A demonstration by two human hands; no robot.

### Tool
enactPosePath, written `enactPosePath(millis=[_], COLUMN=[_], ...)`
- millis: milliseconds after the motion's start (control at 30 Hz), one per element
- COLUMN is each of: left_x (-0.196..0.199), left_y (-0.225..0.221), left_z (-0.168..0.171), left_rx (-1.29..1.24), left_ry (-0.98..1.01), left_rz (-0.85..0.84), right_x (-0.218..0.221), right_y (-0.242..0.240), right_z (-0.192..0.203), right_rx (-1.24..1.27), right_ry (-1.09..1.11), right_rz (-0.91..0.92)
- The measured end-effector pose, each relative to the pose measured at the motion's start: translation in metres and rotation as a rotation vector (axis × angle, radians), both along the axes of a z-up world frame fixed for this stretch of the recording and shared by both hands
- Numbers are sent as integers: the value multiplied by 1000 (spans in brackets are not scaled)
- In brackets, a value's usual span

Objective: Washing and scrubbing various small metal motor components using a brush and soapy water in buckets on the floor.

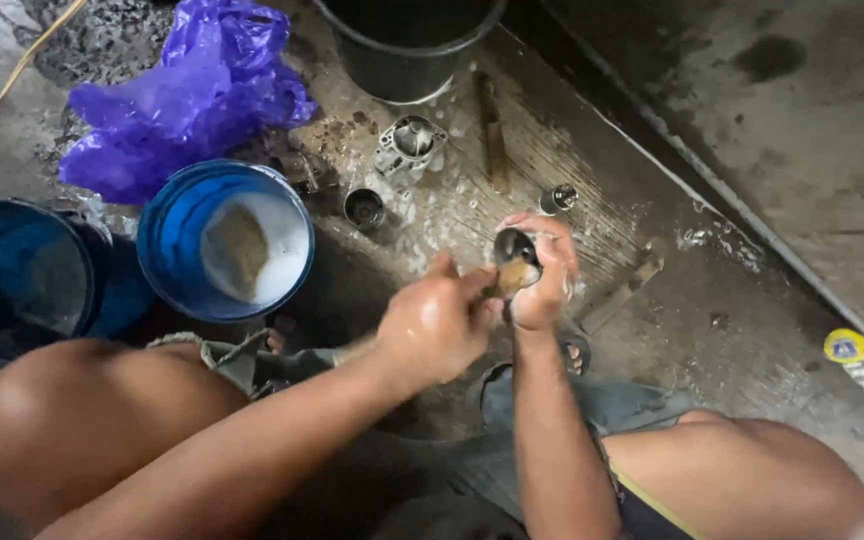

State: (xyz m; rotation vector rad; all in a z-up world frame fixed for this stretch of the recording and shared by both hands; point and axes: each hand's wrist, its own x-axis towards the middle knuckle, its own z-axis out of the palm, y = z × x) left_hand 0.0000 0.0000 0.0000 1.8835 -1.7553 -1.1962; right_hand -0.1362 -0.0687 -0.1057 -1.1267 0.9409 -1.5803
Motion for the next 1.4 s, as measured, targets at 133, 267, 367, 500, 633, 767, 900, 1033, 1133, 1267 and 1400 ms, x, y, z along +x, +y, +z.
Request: enactPosePath(millis=[133, 267, 367, 500, 633, 767, 900, 1033, 1133, 1267, 1400], left_x=[16, 34, 32, 32, 27, 27, 23, 16, 24, 38, 24], left_y=[-17, -26, -20, -24, -27, -29, -14, -19, -21, -22, -4], left_z=[-49, -24, -28, -23, -26, -36, -22, -18, -21, -18, 0], left_rx=[256, -723, -1011, -1201, -1261, -1257, -632, 182, 273, -387, -397], left_ry=[601, -276, -423, -591, -676, -727, -386, 67, 637, -201, -219], left_rz=[342, -102, -99, -143, -151, -178, -122, 60, 270, -140, -160], right_x=[7, 9, 8, 7, 12, 2, 6, -14, -20, -12, -7], right_y=[7, -1, 5, -2, 2, -3, -3, -3, -1, -4, -6], right_z=[7, 11, 15, 9, 12, -3, -4, -6, -9, -31, -16], right_rx=[33, 149, 323, 396, 628, 934, 614, 61, -13, 7, 40], right_ry=[-41, -326, -555, -488, -746, -95, 154, 471, 437, 253, 167], right_rz=[52, 85, 139, 203, 249, 159, 102, 72, 124, 82, 99])
